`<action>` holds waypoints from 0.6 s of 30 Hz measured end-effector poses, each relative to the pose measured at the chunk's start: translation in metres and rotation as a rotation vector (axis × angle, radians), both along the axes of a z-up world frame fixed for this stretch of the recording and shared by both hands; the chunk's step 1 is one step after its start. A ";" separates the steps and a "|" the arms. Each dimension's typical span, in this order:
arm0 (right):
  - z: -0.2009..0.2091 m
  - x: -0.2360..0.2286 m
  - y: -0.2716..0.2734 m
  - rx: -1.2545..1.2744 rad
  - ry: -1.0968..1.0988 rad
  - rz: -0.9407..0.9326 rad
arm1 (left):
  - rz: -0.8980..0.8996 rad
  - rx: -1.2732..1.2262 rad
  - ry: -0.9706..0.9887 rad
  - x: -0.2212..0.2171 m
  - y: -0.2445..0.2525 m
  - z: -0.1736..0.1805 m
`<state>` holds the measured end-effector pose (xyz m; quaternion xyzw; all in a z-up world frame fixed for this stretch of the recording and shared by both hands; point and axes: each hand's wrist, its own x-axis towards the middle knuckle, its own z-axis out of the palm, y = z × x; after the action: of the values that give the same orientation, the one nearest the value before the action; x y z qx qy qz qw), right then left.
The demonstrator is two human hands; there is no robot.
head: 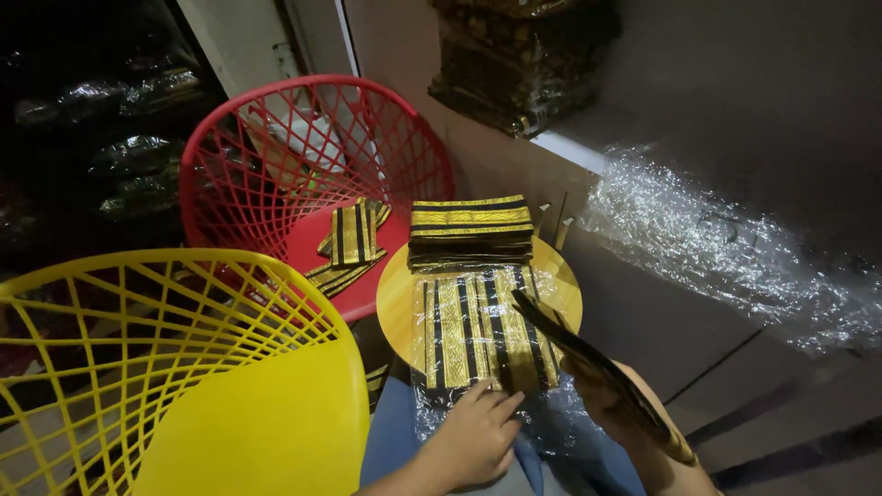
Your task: The person folds several black and gold patterned textile pieces and stacks them on a small round table. They then wrap the stack in clear plastic wrap, smoothing the wrap around the bundle. The wrapped bundle remains on the table at the end.
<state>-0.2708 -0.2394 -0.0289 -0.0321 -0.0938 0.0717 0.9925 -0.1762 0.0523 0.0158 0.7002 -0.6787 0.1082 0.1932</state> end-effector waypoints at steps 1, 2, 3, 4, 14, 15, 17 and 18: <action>0.007 -0.003 0.005 0.000 -0.002 0.000 | 0.000 0.000 -0.002 0.003 -0.001 0.006; 0.013 -0.007 0.010 -0.053 0.025 -0.035 | 0.003 -0.001 0.106 0.004 -0.001 0.011; 0.018 -0.011 0.015 -0.106 0.052 -0.070 | 0.006 -0.001 0.214 0.005 -0.001 0.016; 0.030 -0.011 0.018 -0.106 0.051 -0.069 | 0.006 -0.001 0.214 0.006 -0.002 0.029; -0.001 -0.008 0.000 -0.777 -0.057 -0.070 | 0.411 -0.104 0.595 0.026 -0.010 0.095; -0.014 -0.004 -0.012 -0.915 -0.222 0.111 | 0.402 -0.181 0.621 0.025 -0.010 0.105; 0.073 -0.013 0.045 -0.845 -0.121 0.130 | 0.385 -0.296 0.559 0.032 -0.013 0.099; 0.109 -0.035 0.076 -0.773 -0.018 0.149 | 0.365 -0.408 0.498 0.035 -0.014 0.095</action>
<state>-0.3059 -0.1630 0.0802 -0.3972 -0.0704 0.1735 0.8984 -0.1415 0.0384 0.1109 0.7616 -0.4393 0.1004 0.4657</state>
